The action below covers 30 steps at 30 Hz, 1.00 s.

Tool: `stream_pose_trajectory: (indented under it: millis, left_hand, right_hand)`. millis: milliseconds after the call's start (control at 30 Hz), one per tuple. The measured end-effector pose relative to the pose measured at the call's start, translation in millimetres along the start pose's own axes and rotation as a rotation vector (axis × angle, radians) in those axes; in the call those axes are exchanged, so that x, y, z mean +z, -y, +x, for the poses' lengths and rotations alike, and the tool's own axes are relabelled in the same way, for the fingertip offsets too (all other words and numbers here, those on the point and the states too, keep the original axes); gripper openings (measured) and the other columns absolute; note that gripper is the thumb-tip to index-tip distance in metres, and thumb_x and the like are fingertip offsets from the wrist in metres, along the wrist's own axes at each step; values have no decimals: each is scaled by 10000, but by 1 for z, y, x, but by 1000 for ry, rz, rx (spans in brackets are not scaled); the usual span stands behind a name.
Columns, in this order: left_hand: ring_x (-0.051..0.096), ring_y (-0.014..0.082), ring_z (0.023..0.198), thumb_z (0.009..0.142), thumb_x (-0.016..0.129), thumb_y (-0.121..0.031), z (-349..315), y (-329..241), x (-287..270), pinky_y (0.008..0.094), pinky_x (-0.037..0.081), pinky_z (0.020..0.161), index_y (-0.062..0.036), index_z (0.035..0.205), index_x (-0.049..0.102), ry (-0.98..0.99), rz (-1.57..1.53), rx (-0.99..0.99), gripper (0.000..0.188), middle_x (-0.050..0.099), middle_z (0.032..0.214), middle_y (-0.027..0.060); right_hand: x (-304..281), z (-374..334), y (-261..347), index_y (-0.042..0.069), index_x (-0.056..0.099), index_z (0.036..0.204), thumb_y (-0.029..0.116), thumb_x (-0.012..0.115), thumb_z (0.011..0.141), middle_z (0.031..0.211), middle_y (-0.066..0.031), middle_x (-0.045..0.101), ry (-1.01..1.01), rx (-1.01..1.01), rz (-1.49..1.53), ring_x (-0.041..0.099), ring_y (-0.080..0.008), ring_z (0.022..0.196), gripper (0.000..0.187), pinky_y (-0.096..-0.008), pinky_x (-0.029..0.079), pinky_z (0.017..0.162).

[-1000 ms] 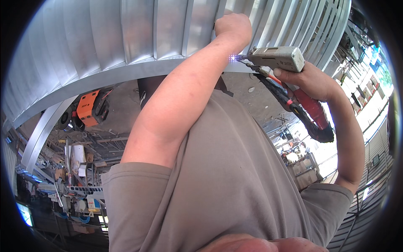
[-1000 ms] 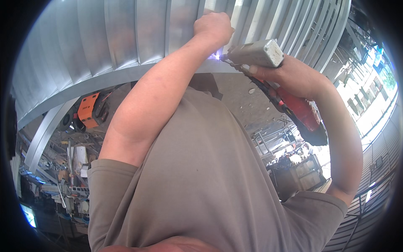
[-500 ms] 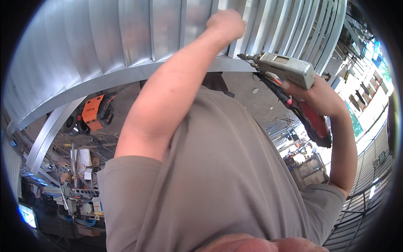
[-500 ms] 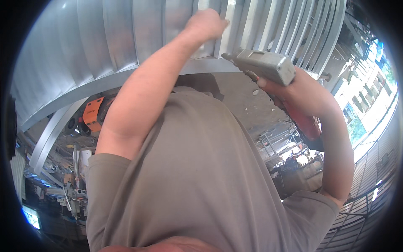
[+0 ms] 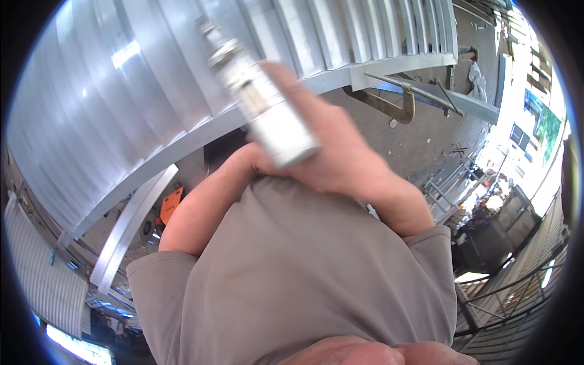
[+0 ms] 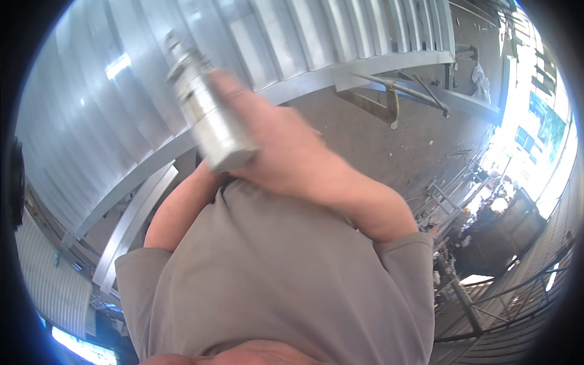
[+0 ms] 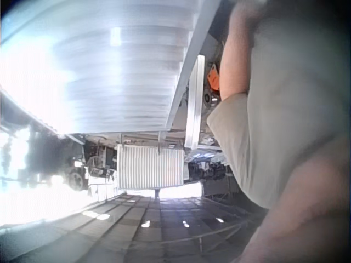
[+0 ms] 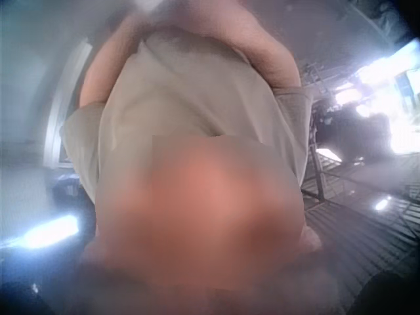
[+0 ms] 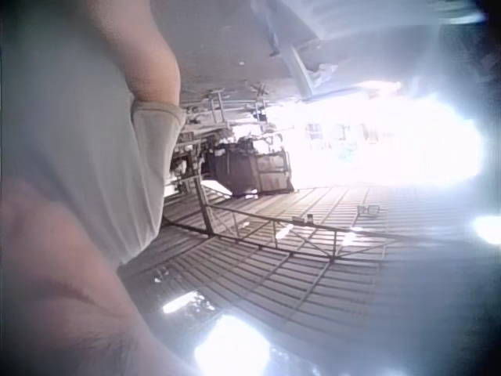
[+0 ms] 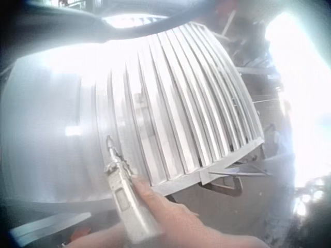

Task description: The person welds seams on a large curved metal duct using a handheld welding torch. They repeatedly position the torch along the seam, apply welds, and adjust the duct with their other hand to maintain alignment.

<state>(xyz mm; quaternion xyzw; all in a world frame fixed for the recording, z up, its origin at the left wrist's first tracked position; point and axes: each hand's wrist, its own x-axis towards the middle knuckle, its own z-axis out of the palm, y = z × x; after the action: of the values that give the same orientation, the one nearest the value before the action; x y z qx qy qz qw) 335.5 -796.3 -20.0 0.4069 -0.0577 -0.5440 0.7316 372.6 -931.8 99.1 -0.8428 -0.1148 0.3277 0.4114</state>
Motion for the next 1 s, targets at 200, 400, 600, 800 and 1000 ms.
stream_pose_trajectory:
  millis: [200,400,600,800,1000]
  left_hand:
    - [592,233,1261,810,834,-91,14,32,34,390,474,1108,-71,1271,583,-220,-235,23,525,620,1335,96]
    - [597,309,1251,835,841,-101,44,47,50,516,438,1147,-37,1229,563,-47,56,614,486,625,1246,149]
    - [614,302,1264,800,866,-74,62,56,76,477,482,1112,-48,1201,588,-157,80,609,489,655,1243,143]
    - [597,311,1289,813,870,-99,81,60,103,497,457,1135,-40,1223,574,-255,57,551,509,650,1255,148]
    - [562,334,1329,818,867,-125,95,68,130,526,415,1163,-61,1237,562,-337,-47,493,522,628,1296,157]
  right_hand:
    - [4,-37,-65,81,571,1396,89,736,877,1192,-158,690,-290,-371,-8,692,-366,1008,544,-449,557,892]
    - [-53,-128,-186,35,661,1250,128,755,929,1189,-103,696,-848,186,171,643,-224,1132,347,-376,531,928]
    - [-89,-127,-241,-16,499,1454,165,789,918,1357,-153,584,-884,-67,329,600,-233,1202,636,-380,495,1017]
    - [-122,-108,-218,-10,490,1462,198,738,969,1302,-112,636,-844,-483,539,610,-176,1116,590,-332,493,978]
    - [-158,-93,-211,-13,583,1384,189,628,1046,1186,-122,694,-582,-474,735,597,-104,956,396,-255,498,879]
